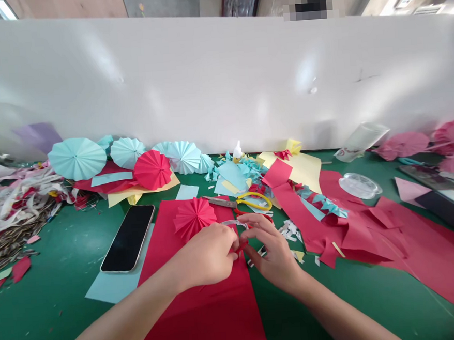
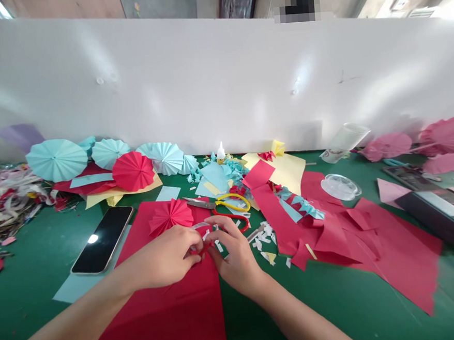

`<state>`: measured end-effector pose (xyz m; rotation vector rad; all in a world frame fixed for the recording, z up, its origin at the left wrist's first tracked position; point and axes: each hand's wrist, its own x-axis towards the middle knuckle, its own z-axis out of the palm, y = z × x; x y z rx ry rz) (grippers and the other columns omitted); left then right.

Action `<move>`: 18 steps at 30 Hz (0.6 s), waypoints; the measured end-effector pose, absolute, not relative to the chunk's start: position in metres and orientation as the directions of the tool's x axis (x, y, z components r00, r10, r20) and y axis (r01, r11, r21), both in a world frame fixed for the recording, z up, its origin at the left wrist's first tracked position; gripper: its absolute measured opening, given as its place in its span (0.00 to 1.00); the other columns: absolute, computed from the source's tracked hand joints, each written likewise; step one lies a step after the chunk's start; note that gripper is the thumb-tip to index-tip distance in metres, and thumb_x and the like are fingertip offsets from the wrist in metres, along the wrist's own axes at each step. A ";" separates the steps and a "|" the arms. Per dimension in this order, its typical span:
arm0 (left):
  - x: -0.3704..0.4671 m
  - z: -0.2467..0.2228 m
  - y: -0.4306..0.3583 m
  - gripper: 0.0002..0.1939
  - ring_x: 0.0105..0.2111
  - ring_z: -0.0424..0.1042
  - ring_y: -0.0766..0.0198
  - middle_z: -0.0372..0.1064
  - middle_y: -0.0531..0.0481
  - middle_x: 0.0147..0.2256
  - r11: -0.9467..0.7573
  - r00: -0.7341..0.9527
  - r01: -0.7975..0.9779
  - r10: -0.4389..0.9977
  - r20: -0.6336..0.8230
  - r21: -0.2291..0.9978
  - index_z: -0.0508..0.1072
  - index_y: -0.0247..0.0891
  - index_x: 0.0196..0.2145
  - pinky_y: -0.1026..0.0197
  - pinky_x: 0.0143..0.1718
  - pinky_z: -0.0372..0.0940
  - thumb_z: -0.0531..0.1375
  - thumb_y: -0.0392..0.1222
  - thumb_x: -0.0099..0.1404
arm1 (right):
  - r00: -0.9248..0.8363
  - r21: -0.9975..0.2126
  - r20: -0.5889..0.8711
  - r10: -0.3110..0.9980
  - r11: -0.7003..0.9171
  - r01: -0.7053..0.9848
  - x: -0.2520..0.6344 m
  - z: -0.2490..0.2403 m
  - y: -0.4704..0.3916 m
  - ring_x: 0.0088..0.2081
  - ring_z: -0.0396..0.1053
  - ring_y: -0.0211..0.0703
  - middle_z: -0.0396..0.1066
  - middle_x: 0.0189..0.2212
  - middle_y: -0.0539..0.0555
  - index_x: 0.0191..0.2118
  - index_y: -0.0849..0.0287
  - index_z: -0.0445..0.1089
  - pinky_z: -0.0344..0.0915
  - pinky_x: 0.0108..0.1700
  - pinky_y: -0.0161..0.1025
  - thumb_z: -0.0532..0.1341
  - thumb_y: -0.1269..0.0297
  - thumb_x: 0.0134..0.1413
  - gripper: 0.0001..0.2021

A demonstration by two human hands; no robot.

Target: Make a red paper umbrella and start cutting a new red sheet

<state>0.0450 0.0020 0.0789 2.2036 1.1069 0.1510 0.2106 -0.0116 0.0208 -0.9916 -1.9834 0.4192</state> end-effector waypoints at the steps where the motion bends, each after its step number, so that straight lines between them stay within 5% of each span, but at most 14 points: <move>1: 0.045 0.078 0.002 0.07 0.26 0.68 0.63 0.69 0.46 0.27 -0.431 0.637 0.677 0.750 -0.181 0.596 0.69 0.35 0.26 0.64 0.25 0.56 0.52 0.34 0.57 | -0.332 -0.621 0.528 0.782 0.622 0.477 0.211 0.021 -0.012 0.47 0.63 0.45 0.63 0.43 0.58 0.31 0.57 0.64 0.64 0.47 0.44 0.55 0.76 0.50 0.07; 10: 0.042 0.076 0.004 0.08 0.34 0.68 0.59 0.67 0.44 0.32 -0.455 0.688 0.650 0.692 -0.217 0.609 0.69 0.34 0.31 0.62 0.32 0.59 0.50 0.30 0.56 | -0.414 -0.642 0.491 0.766 0.640 0.423 0.210 0.023 -0.012 0.45 0.63 0.44 0.59 0.41 0.58 0.30 0.57 0.60 0.66 0.38 0.40 0.47 0.81 0.50 0.12; 18: 0.038 0.081 -0.005 0.09 0.32 0.66 0.61 0.66 0.45 0.32 -0.530 0.734 0.611 0.657 -0.171 0.588 0.66 0.35 0.31 0.62 0.30 0.58 0.48 0.29 0.57 | -0.503 -0.565 0.526 0.686 0.723 0.397 0.218 0.026 -0.008 0.48 0.60 0.46 0.57 0.40 0.57 0.28 0.56 0.60 0.67 0.40 0.41 0.49 0.78 0.52 0.10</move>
